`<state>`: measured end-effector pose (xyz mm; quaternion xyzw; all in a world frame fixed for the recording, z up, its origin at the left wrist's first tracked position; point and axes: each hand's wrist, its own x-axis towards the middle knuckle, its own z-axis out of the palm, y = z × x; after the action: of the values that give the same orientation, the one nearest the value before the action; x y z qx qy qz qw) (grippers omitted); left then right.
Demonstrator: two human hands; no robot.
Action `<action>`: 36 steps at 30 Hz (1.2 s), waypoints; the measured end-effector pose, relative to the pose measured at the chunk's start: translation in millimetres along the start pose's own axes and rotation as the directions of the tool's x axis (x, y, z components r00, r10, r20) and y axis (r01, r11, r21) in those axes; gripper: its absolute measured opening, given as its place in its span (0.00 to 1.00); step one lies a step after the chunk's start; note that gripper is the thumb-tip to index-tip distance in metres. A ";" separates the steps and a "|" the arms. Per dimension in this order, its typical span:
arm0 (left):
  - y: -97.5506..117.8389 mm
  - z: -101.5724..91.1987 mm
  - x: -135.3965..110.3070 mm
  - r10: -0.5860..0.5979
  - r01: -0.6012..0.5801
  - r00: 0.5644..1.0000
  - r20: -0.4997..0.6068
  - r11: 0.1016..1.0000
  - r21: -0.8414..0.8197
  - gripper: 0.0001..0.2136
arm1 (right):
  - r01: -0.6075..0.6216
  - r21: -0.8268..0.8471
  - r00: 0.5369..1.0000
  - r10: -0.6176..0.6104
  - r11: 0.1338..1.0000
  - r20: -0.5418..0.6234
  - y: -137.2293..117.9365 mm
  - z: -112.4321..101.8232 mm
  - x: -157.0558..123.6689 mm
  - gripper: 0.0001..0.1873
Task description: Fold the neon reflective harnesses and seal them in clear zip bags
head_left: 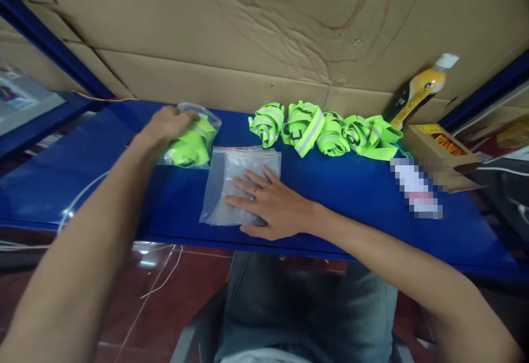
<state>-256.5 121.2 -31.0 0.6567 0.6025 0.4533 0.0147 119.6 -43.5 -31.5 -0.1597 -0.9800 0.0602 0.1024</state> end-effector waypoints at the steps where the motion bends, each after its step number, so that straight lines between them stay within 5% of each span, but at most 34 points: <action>1: -1.0 6.1 -1.0 -0.042 0.043 0.999 -0.012 0.998 0.045 0.34 | 0.010 -0.008 1.000 -0.010 1.000 -0.009 2.1 0.1 0.0 0.36; 4: 14.5 7.0 -9.1 -0.127 0.135 0.990 -0.052 0.975 0.176 0.29 | 0.048 -0.025 0.996 -0.050 0.999 -0.079 6.8 -1.5 -3.1 0.41; 8: 68.5 -17.7 -32.1 0.024 0.015 0.992 -0.120 0.951 0.310 0.22 | 0.083 -0.005 0.974 -0.082 0.997 -0.210 8.5 -7.6 -14.0 0.51; 11: 117.4 -31.7 -63.7 0.164 -0.137 0.984 -0.066 0.944 0.299 0.16 | -0.099 0.042 0.928 0.107 0.994 -0.358 10.7 -11.4 -19.9 0.42; 13: 142.7 -31.7 -88.4 0.267 -0.270 0.963 0.046 0.931 0.246 0.13 | -0.331 0.108 0.837 0.344 0.937 -0.426 13.3 -13.7 -19.7 0.33; 16: 160.3 -18.3 -120.2 0.353 -0.421 0.897 0.265 0.866 0.269 0.15 | -0.617 0.280 0.679 0.677 0.736 -0.284 16.9 -19.0 -13.3 0.25; 19: 158.4 1.7 -137.4 0.382 -0.494 0.840 0.385 0.832 0.251 0.17 | -0.707 0.428 0.605 0.795 0.563 -0.048 20.5 -23.8 -5.9 0.20; 22: 152.8 15.1 -142.4 0.385 -0.491 0.823 0.419 0.852 0.183 0.16 | -0.652 0.550 0.610 0.792 0.522 -0.027 26.3 -23.0 -5.1 0.17; 27: 159.7 18.3 -142.1 0.349 -0.446 0.855 0.383 0.873 0.200 0.16 | -0.493 0.581 0.675 0.706 0.647 -0.214 40.6 -22.4 -18.5 0.16; 31: 179.1 21.2 -133.6 0.339 -0.399 0.899 0.277 0.895 0.200 0.20 | -0.507 0.531 0.649 0.706 0.679 -0.282 50.3 -35.0 -26.7 0.22; 34: 198.2 28.2 -123.0 0.363 -0.412 0.902 0.235 0.885 0.216 0.21 | -0.532 0.510 0.654 0.711 0.676 -0.258 46.8 -37.2 -23.7 0.03; 36: 210.4 33.3 -117.9 0.389 -0.442 0.888 0.247 0.870 0.218 0.22 | -0.568 0.457 0.677 0.704 0.685 -0.214 37.6 -33.5 -18.2 0.09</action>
<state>-56.2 -13.7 0.3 0.8083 0.4978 0.2933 -0.1134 155.2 -11.1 -7.9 -0.4833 -0.7933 0.2359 0.2853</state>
